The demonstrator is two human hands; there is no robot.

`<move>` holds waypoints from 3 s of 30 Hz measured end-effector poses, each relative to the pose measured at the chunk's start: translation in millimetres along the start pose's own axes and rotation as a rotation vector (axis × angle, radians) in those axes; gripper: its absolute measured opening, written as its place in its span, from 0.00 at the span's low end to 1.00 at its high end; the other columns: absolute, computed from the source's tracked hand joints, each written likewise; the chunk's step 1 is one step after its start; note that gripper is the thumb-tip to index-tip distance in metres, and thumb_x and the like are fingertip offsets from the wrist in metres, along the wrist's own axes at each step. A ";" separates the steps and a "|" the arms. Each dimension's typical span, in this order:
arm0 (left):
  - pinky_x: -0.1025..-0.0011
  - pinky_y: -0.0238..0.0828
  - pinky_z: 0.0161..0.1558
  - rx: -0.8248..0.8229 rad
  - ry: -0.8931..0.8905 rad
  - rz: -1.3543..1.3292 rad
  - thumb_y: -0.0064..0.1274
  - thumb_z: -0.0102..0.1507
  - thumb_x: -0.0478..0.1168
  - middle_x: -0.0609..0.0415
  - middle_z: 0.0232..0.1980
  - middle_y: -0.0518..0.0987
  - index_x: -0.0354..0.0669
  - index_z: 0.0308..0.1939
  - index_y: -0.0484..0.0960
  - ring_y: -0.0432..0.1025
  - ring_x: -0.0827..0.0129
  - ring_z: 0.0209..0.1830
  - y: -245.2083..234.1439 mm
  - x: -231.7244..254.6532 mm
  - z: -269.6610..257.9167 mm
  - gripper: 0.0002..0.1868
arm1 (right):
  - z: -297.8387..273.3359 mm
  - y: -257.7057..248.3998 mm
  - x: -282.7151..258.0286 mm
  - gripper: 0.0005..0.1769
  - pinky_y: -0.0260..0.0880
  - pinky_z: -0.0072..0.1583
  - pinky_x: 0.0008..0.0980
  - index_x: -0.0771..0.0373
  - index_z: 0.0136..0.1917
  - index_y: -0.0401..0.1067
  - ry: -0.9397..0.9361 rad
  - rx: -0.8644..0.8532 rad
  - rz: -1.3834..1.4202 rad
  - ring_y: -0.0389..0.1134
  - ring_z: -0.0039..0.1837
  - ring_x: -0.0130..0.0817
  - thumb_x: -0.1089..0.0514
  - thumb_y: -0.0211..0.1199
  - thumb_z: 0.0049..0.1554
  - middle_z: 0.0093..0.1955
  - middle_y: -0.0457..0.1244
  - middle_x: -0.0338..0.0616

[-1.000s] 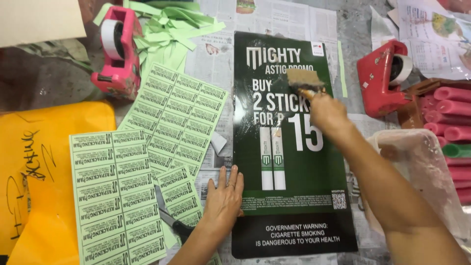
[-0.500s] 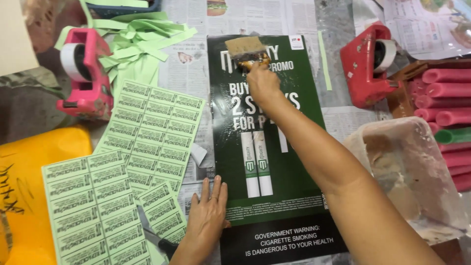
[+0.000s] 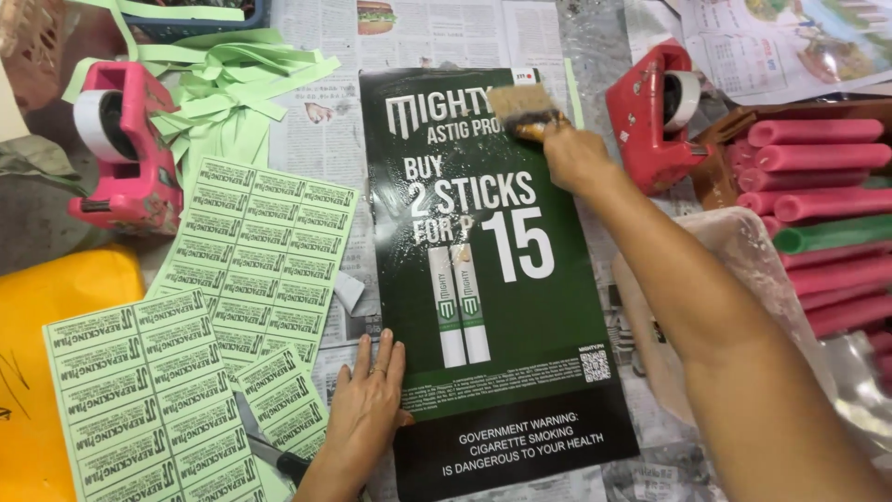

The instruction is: Applying glue to a promotional poster and sticking sheets of labels onto it.

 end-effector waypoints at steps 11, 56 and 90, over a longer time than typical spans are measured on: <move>0.47 0.60 0.68 -0.047 -0.017 0.011 0.66 0.56 0.69 0.46 0.84 0.41 0.42 0.80 0.41 0.38 0.41 0.83 -8.4 0.3 -1.5 0.66 | -286.1 -80.1 -47.2 0.26 0.68 0.38 0.40 0.54 0.72 0.54 -0.095 -0.553 0.076 0.65 0.42 0.42 0.64 0.46 0.61 0.52 0.61 0.49; 0.63 0.69 0.40 0.770 -0.064 -0.056 0.65 0.53 0.44 0.55 0.42 0.77 0.53 0.34 0.79 0.73 0.59 0.45 24.9 66.7 -83.2 0.11 | -323.9 -95.9 -136.4 0.18 0.73 0.50 0.65 0.55 0.64 0.65 -0.447 -0.160 0.310 0.73 0.47 0.69 0.54 0.55 0.60 0.42 0.68 0.63; 0.50 0.62 0.60 0.630 -0.081 -0.222 0.66 0.56 0.43 0.45 0.60 0.78 0.39 0.57 0.82 0.66 0.42 0.67 33.3 92.8 -181.9 0.26 | -437.0 1.4 -199.2 0.30 0.67 0.28 0.27 0.58 0.69 0.71 -0.500 0.625 -0.330 0.65 0.28 0.26 0.59 0.58 0.52 0.34 0.56 0.33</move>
Point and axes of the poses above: each hand's wrist, its own z-axis towards the middle knuckle, its own y-axis out of the palm, x = y × z, the point moved 4 cm from there along z, towards the middle knuckle
